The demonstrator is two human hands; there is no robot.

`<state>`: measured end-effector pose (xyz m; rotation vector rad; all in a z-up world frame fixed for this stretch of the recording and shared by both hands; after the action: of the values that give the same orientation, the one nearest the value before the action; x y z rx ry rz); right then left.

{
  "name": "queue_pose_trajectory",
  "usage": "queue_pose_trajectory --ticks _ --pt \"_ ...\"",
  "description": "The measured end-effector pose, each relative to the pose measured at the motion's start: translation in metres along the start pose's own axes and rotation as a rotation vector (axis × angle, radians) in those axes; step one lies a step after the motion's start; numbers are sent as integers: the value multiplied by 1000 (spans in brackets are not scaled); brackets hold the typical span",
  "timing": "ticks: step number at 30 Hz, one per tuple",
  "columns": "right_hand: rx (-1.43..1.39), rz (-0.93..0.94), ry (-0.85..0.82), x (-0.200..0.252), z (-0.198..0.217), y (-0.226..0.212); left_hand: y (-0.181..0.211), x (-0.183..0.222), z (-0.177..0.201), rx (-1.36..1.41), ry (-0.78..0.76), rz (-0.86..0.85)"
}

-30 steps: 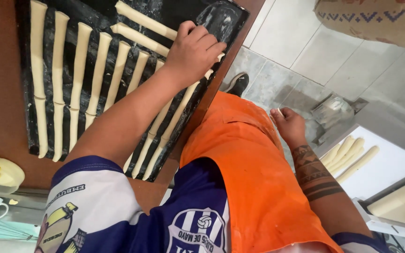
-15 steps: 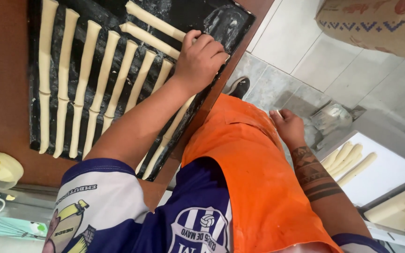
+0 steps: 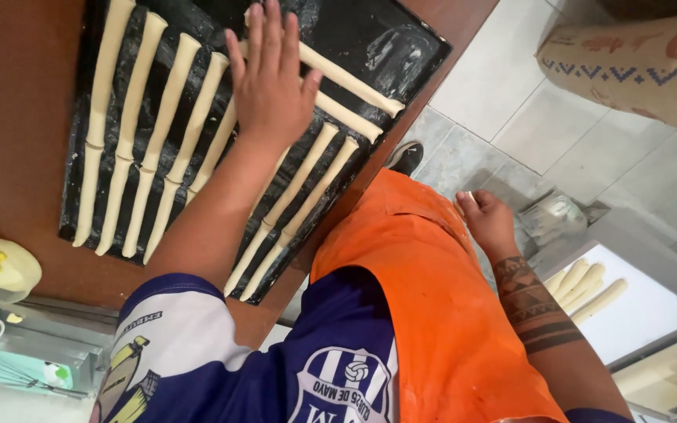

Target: Cutting long strips of dough into smaller segments using a metal scraper and then arranging and shaping dough pieces on a wooden board.

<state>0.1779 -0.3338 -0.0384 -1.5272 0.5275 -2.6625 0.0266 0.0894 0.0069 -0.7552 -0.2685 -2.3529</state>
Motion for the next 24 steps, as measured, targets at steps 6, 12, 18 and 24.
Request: queue_pose_trajectory --ticks 6,12,18,24 --pt "34 28 -45 -6 -5 -1 -5 -13 21 60 175 -147" --pt "34 28 -16 -6 0 8 17 -8 3 -2 193 -269" --pt "-285 233 -52 28 12 -40 58 34 11 180 509 -337" --pt "-319 279 -221 24 12 -57 208 106 15 577 444 -872"
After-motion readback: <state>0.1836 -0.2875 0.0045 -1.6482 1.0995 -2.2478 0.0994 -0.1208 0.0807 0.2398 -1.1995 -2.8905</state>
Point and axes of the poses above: each hand's wrist, its own x-axis away from the middle knuckle, its own z-axis out of the back of the hand, y = z × x, the point moved 10 cm from there along -x, towards the middle knuckle, and after that the axes turned 13 degrees about -x, right-handed, at the moved point
